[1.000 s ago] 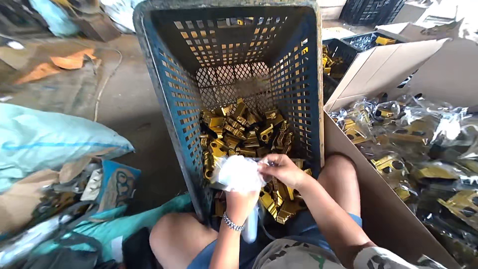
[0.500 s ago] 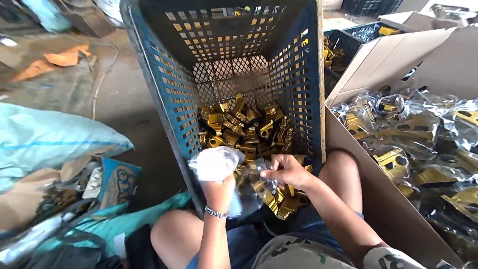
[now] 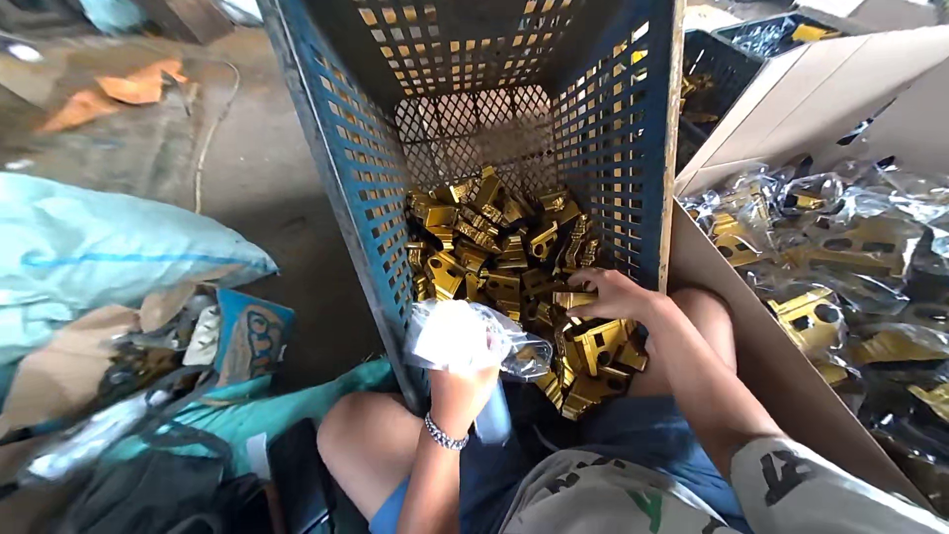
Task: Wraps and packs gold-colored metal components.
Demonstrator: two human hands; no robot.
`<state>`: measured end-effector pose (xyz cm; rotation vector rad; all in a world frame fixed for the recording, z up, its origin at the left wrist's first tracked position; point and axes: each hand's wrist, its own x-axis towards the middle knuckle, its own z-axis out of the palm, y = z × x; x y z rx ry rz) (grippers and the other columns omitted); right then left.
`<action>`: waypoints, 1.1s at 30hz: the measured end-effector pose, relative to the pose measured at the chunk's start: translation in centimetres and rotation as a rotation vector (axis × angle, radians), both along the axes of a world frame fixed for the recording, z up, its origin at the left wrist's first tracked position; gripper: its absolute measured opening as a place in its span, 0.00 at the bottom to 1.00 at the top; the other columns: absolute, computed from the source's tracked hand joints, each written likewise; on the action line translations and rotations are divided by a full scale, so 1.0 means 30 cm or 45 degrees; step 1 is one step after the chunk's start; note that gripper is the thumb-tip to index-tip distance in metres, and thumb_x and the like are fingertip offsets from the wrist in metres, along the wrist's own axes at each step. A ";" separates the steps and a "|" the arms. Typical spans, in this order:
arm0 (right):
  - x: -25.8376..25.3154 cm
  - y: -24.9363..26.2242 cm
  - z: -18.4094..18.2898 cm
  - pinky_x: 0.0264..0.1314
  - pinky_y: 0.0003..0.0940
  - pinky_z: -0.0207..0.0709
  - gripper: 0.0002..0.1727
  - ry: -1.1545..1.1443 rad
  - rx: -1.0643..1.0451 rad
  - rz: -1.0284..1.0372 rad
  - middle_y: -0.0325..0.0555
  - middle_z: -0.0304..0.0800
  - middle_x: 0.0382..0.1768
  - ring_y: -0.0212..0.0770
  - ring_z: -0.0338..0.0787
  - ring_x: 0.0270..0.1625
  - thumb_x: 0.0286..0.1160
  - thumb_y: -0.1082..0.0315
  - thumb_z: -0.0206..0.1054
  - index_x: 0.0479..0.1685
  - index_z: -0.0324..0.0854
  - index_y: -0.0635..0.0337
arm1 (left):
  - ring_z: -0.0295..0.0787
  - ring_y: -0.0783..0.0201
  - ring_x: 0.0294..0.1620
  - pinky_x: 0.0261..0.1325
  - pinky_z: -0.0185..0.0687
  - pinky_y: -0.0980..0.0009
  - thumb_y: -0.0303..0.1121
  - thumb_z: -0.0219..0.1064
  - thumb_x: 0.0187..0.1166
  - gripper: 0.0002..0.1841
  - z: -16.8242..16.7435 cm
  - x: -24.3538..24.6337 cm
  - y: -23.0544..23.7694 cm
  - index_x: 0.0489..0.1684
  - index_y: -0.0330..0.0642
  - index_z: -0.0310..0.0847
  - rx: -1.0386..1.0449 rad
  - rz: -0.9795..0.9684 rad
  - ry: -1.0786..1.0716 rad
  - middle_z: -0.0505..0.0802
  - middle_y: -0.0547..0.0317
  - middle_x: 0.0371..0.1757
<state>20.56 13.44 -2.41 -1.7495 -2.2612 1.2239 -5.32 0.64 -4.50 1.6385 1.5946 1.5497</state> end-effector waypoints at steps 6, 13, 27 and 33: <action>0.018 0.026 0.012 0.80 0.66 0.65 0.25 -0.265 0.252 0.080 0.67 0.81 0.71 0.67 0.75 0.78 0.76 0.61 0.75 0.67 0.83 0.68 | 0.89 0.77 0.52 0.62 0.84 0.77 0.32 0.85 0.57 0.31 0.024 0.039 0.050 0.57 0.21 0.78 -0.052 0.064 -0.297 0.93 0.53 0.48; -0.063 -0.222 0.129 0.66 0.46 0.87 0.23 1.644 0.058 -0.583 0.42 0.92 0.55 0.40 0.92 0.58 0.81 0.58 0.63 0.70 0.70 0.55 | 0.91 0.72 0.50 0.58 0.89 0.73 0.17 0.78 0.58 0.30 0.086 0.140 0.090 0.64 0.27 0.73 -0.247 0.018 -0.902 0.92 0.56 0.49; -0.119 -0.295 0.017 0.64 0.38 0.86 0.24 0.485 0.926 -0.103 0.61 0.93 0.53 0.45 0.95 0.56 0.74 0.64 0.70 0.61 0.81 0.77 | 0.89 0.75 0.48 0.55 0.87 0.77 0.20 0.77 0.66 0.27 0.154 0.177 0.014 0.64 0.22 0.71 -0.319 0.026 -0.866 0.91 0.53 0.48; -0.177 -0.308 0.055 0.49 0.37 0.90 0.13 1.428 -0.147 -0.734 0.42 0.87 0.46 0.36 0.91 0.45 0.76 0.70 0.59 0.57 0.69 0.59 | 0.91 0.74 0.51 0.61 0.86 0.75 0.24 0.79 0.64 0.23 0.127 0.215 0.013 0.57 0.22 0.79 -0.233 -0.100 -0.646 0.93 0.51 0.47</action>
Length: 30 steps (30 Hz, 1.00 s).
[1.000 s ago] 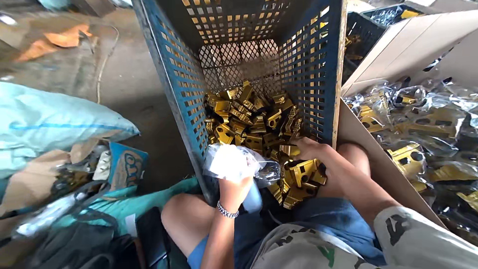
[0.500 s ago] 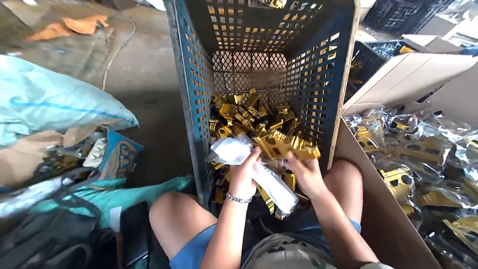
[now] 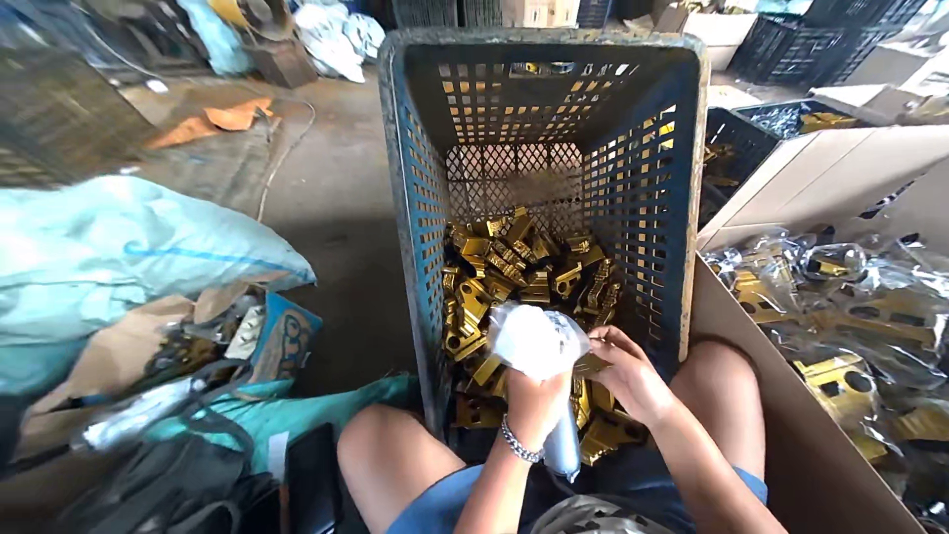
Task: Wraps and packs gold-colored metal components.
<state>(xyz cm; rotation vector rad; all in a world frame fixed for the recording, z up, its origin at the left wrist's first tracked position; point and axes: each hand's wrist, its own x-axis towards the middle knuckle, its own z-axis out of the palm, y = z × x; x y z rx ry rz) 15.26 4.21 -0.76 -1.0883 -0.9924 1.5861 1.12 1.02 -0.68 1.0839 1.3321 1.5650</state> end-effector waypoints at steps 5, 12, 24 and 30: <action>-0.061 -0.004 -0.087 0.46 0.22 0.85 0.17 0.053 0.277 -0.126 0.30 0.86 0.41 0.23 0.87 0.42 0.56 0.81 0.67 0.44 0.72 0.54 | 0.91 0.74 0.52 0.63 0.87 0.76 0.22 0.78 0.64 0.22 -0.005 0.033 -0.035 0.55 0.22 0.80 0.114 -0.243 -0.030 0.94 0.53 0.47; 0.166 0.110 0.028 0.36 0.30 0.91 0.19 0.757 0.140 -0.635 0.39 0.94 0.35 0.34 0.95 0.35 0.90 0.67 0.37 0.45 0.77 0.53 | 0.93 0.74 0.35 0.48 0.92 0.74 0.21 0.68 0.70 0.12 0.033 -0.103 -0.046 0.50 0.28 0.79 0.099 -0.109 -0.123 0.94 0.64 0.33; 0.024 0.053 0.061 0.44 0.21 0.81 0.12 -0.415 0.325 0.434 0.34 0.85 0.34 0.21 0.84 0.36 0.87 0.64 0.59 0.46 0.81 0.64 | 0.89 0.74 0.57 0.66 0.84 0.77 0.23 0.84 0.53 0.33 -0.037 -0.042 -0.013 0.61 0.21 0.76 0.147 -0.229 0.186 0.92 0.52 0.54; 0.035 0.057 0.045 0.46 0.22 0.80 0.12 -0.630 0.464 0.428 0.43 0.88 0.36 0.23 0.84 0.37 0.84 0.70 0.59 0.46 0.84 0.71 | 0.90 0.72 0.58 0.65 0.86 0.76 0.28 0.87 0.51 0.38 -0.028 -0.015 0.003 0.64 0.21 0.75 0.142 -0.311 0.010 0.92 0.52 0.56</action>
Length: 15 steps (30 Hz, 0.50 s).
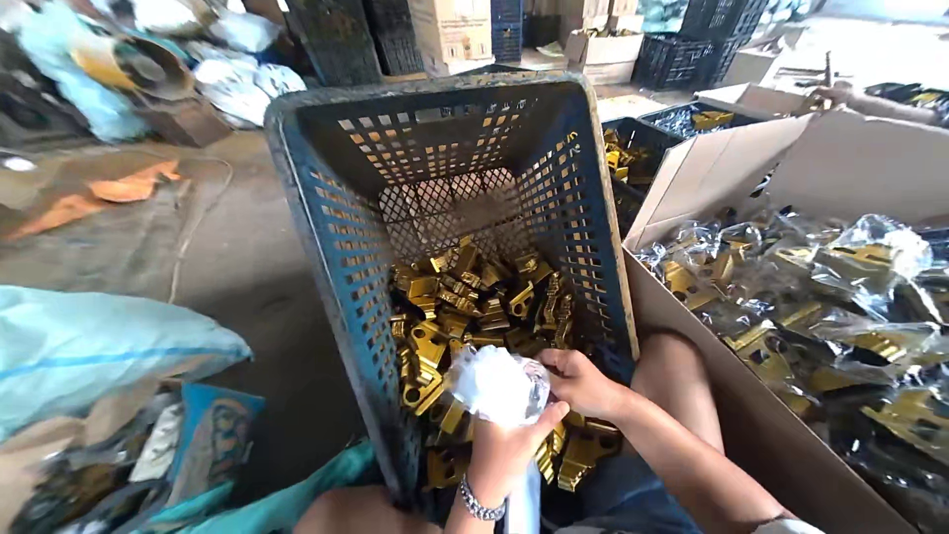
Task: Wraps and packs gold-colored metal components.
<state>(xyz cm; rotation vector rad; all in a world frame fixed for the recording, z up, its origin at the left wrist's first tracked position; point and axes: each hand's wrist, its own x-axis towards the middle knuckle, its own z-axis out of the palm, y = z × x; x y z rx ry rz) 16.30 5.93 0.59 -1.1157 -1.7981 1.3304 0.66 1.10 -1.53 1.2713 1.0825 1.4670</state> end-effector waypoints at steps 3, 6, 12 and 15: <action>-0.011 -0.008 -0.003 0.39 0.24 0.82 0.13 -0.090 0.010 0.050 0.45 0.87 0.31 0.26 0.85 0.30 0.85 0.71 0.58 0.47 0.83 0.74 | 0.91 0.73 0.49 0.55 0.89 0.76 0.24 0.79 0.62 0.26 0.005 -0.011 0.010 0.61 0.26 0.78 -0.051 0.055 -0.095 0.94 0.56 0.50; 0.005 -0.003 -0.011 0.39 0.23 0.85 0.13 -0.073 -0.116 0.130 0.41 0.87 0.31 0.26 0.87 0.29 0.89 0.67 0.59 0.49 0.81 0.71 | 0.91 0.74 0.55 0.64 0.85 0.75 0.27 0.77 0.65 0.23 -0.028 -0.069 0.021 0.58 0.23 0.81 0.037 0.205 0.261 0.94 0.51 0.52; 0.050 -0.034 0.118 0.41 0.26 0.84 0.18 -0.212 0.689 -0.043 0.44 0.90 0.31 0.29 0.88 0.33 0.87 0.60 0.61 0.36 0.87 0.65 | 0.90 0.78 0.55 0.66 0.82 0.79 0.30 0.79 0.64 0.23 -0.026 -0.128 -0.009 0.52 0.20 0.82 0.251 0.317 0.431 0.94 0.50 0.49; 0.207 -0.155 0.302 0.44 0.25 0.83 0.11 0.220 1.196 -0.427 0.30 0.87 0.31 0.26 0.86 0.36 0.79 0.55 0.67 0.32 0.85 0.49 | 0.90 0.79 0.54 0.64 0.86 0.78 0.32 0.81 0.66 0.20 -0.001 -0.209 -0.085 0.52 0.27 0.85 0.246 0.323 0.396 0.95 0.60 0.48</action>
